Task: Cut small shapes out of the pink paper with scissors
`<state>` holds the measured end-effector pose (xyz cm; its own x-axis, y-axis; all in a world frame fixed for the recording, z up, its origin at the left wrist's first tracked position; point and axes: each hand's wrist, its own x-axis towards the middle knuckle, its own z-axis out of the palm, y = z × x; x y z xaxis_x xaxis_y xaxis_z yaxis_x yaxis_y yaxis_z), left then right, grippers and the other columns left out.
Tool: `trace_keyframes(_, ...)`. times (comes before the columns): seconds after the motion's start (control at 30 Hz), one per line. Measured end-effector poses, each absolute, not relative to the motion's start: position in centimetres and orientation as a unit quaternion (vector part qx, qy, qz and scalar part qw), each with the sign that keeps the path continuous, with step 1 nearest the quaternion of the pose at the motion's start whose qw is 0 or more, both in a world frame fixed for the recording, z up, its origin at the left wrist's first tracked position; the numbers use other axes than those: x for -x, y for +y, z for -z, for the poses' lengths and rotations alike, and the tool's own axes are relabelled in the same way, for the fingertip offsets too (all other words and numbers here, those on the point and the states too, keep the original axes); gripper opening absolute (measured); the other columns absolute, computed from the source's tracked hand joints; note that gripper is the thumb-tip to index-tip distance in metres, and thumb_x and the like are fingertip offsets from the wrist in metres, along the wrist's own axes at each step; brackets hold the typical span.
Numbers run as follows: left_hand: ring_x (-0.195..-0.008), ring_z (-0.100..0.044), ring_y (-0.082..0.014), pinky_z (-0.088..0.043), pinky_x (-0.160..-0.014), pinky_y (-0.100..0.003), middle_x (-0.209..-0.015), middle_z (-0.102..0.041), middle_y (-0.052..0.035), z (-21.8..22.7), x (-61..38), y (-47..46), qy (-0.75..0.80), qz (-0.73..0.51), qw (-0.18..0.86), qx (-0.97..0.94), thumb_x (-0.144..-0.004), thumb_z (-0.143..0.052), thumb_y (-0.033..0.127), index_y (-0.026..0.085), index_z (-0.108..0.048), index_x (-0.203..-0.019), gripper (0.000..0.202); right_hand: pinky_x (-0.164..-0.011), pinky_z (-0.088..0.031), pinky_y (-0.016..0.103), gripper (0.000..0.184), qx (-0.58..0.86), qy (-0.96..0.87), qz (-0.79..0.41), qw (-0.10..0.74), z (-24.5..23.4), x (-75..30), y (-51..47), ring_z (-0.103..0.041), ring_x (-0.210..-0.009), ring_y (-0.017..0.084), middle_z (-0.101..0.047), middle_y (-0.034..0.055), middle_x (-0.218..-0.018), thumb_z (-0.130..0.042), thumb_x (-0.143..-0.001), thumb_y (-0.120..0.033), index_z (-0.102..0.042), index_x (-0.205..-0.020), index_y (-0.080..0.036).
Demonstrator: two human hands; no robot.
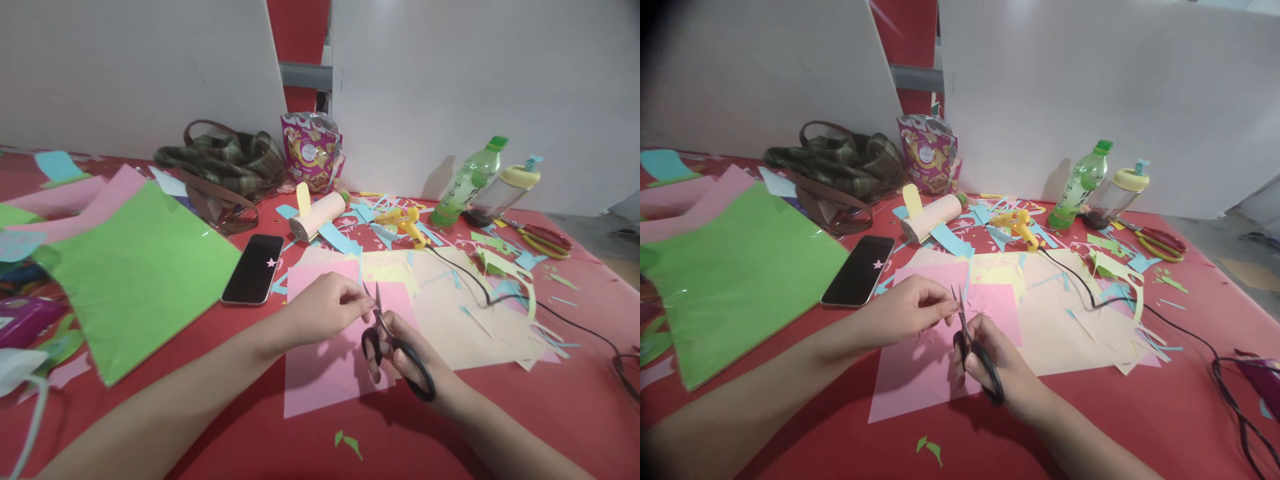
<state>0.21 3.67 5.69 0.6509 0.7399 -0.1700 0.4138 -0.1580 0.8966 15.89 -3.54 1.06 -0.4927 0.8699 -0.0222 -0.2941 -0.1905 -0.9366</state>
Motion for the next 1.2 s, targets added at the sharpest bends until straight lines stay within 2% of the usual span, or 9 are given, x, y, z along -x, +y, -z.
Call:
trace_keyframes(0.13, -0.043, -0.037, -0.0059, -0.03, -0.044, -0.017, -0.047, -0.043, 0.0046, -5.9, -0.4, 3.5, 0.384, -0.179, 0.518, -0.743, -0.075, -0.043, 0.026, 0.014, -0.054, -0.056, 0.025, -0.054, -0.036, 0.027, 0.03, 0.295, -0.492, -0.709, 0.41, -1.0, -16.0, -3.6, -0.047, -0.059, 0.012, -0.044, 0.0008, -0.073, -0.05, -0.074, -0.046, -0.033, -0.078, -0.021)
trace_keyframes(0.37, -0.043, -0.04, -0.0061, -0.03, -0.044, -0.017, -0.047, -0.046, 0.004, -5.7, -0.6, 3.3, 0.382, -0.188, 0.525, -0.737, -0.075, -0.041, 0.022, 0.014, -0.057, -0.06, 0.023, -0.05, -0.036, 0.024, 0.029, 0.297, -0.483, -0.709, 0.419, -0.6, -16.0, -3.6, -0.047, -0.056, 0.011, -0.045, 0.0003, -0.071, -0.05, -0.075, -0.044, -0.034, -0.077, -0.021)
trace_keyframes(0.6, -0.05, -0.044, -0.007, -0.034, -0.048, -0.017, -0.053, -0.049, 0.003, -4.7, -1.4, 2.6, 0.387, -0.247, 0.527, -0.716, -0.076, -0.039, 0.019, 0.014, -0.052, -0.056, 0.024, -0.063, -0.038, 0.03, 0.026, 0.304, -0.482, -0.697, 0.435, 0.0, -16.1, -3.7, -0.049, -0.065, 0.014, -0.047, 0.0013, -0.073, -0.049, -0.076, -0.043, -0.035, -0.079, -0.021)
trace_keyframes(0.77, -0.046, -0.047, -0.0081, -0.034, -0.047, -0.018, -0.046, -0.049, 0.0041, -4.2, -1.8, 2.1, 0.386, -0.272, 0.519, -0.713, -0.077, -0.037, 0.02, 0.015, -0.044, -0.053, 0.026, -0.064, -0.038, 0.031, 0.025, 0.313, -0.489, -0.687, 0.438, 0.0, -16.2, -3.7, -0.048, -0.064, 0.013, -0.046, 0.0022, -0.078, -0.049, -0.076, -0.043, -0.036, -0.078, -0.021)
trace_keyframes(1.0, -0.05, -0.052, -0.0096, -0.037, -0.049, -0.019, -0.049, -0.053, 0.0026, -3.9, -2.0, 1.8, 0.39, -0.295, 0.517, -0.703, -0.079, -0.038, 0.024, 0.015, -0.046, -0.055, 0.026, -0.065, -0.037, 0.03, 0.023, 0.319, -0.487, -0.687, 0.435, -0.2, -16.1, -3.8, -0.049, -0.065, 0.013, -0.049, 0.0013, -0.073, -0.047, -0.078, -0.042, -0.036, -0.079, -0.021)
trace_keyframes(1.2, -0.049, -0.053, -0.0105, -0.038, -0.047, -0.02, -0.049, -0.055, 0.0017, -3.5, -2.2, 1.4, 0.389, -0.309, 0.532, -0.686, -0.079, -0.038, 0.025, 0.016, -0.047, -0.056, 0.027, -0.061, -0.038, 0.028, 0.022, 0.325, -0.485, -0.685, 0.436, 0.0, -16.1, -3.9, -0.049, -0.064, 0.014, -0.048, 0.0009, -0.071, -0.046, -0.078, -0.041, -0.036, -0.079, -0.021)
